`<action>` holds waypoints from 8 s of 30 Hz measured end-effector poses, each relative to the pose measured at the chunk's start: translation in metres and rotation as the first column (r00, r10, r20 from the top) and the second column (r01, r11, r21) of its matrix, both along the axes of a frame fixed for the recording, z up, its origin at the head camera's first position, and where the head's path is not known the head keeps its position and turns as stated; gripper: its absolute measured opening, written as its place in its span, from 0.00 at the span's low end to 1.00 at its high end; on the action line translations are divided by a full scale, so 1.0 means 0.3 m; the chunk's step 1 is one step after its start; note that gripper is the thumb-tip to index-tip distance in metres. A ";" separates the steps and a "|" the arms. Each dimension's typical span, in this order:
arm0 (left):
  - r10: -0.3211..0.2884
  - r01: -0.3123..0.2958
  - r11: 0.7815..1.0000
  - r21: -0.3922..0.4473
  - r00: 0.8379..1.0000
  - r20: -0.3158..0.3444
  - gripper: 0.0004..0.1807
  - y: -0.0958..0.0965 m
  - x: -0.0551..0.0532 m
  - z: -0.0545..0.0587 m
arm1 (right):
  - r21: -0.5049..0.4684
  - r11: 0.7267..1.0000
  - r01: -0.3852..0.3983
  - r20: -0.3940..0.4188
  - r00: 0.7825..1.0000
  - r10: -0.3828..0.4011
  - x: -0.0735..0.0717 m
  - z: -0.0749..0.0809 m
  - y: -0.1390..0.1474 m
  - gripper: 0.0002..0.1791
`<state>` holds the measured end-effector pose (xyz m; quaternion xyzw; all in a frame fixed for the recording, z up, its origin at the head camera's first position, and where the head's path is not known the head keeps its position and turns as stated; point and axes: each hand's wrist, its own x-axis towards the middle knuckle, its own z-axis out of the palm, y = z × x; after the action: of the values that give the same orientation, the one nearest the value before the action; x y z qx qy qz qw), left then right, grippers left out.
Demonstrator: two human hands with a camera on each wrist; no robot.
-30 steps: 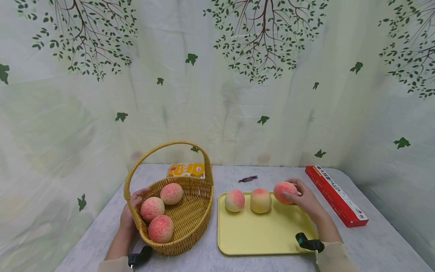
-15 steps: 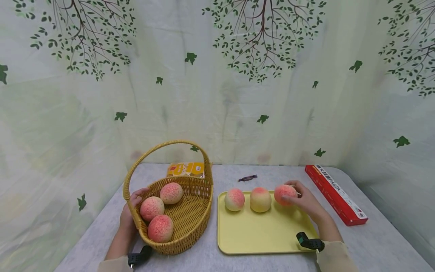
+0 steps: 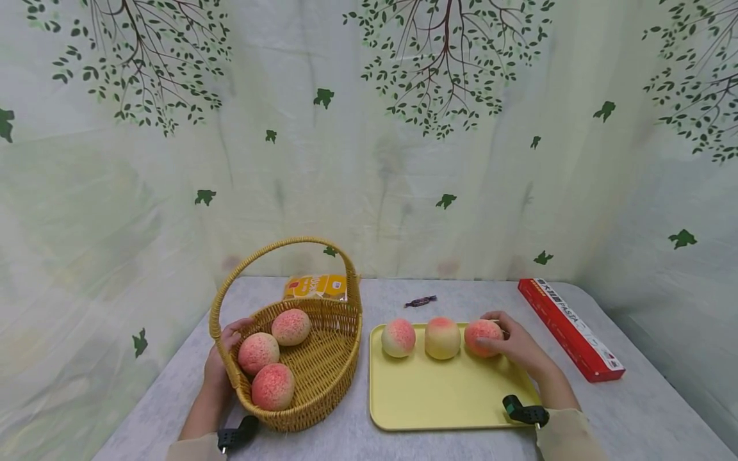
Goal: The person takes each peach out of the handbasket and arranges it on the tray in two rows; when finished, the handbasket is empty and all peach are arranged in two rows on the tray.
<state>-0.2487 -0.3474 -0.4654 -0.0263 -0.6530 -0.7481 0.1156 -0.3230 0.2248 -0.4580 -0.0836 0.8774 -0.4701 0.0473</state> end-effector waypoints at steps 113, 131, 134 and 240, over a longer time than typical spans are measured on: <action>0.032 -0.032 0.998 -0.055 0.999 0.003 0.24 -0.014 -0.022 -0.017 | -0.092 0.944 -0.316 -0.326 0.906 0.272 0.099 0.160 -0.382 0.25; 0.025 -0.025 0.999 -0.026 1.000 -0.005 0.23 -0.005 -0.012 -0.011 | -0.061 0.883 -0.465 -0.416 0.816 0.401 0.139 0.151 -0.492 0.25; 0.034 -0.034 0.999 -0.029 0.999 -0.012 0.23 -0.008 -0.012 -0.013 | -0.057 0.875 -0.481 -0.417 0.808 0.417 0.145 0.161 -0.521 0.26; 0.039 -0.036 0.997 -0.062 0.998 0.047 0.24 -0.014 -0.018 -0.014 | 0.428 0.615 -0.663 -0.048 0.663 0.747 0.194 0.163 -1.160 0.27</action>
<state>-0.2542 -0.3516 -0.4696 0.0005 -0.6787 -0.7257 0.1132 -0.2648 -0.1232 -0.4091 -0.4647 0.8440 -0.2241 0.1462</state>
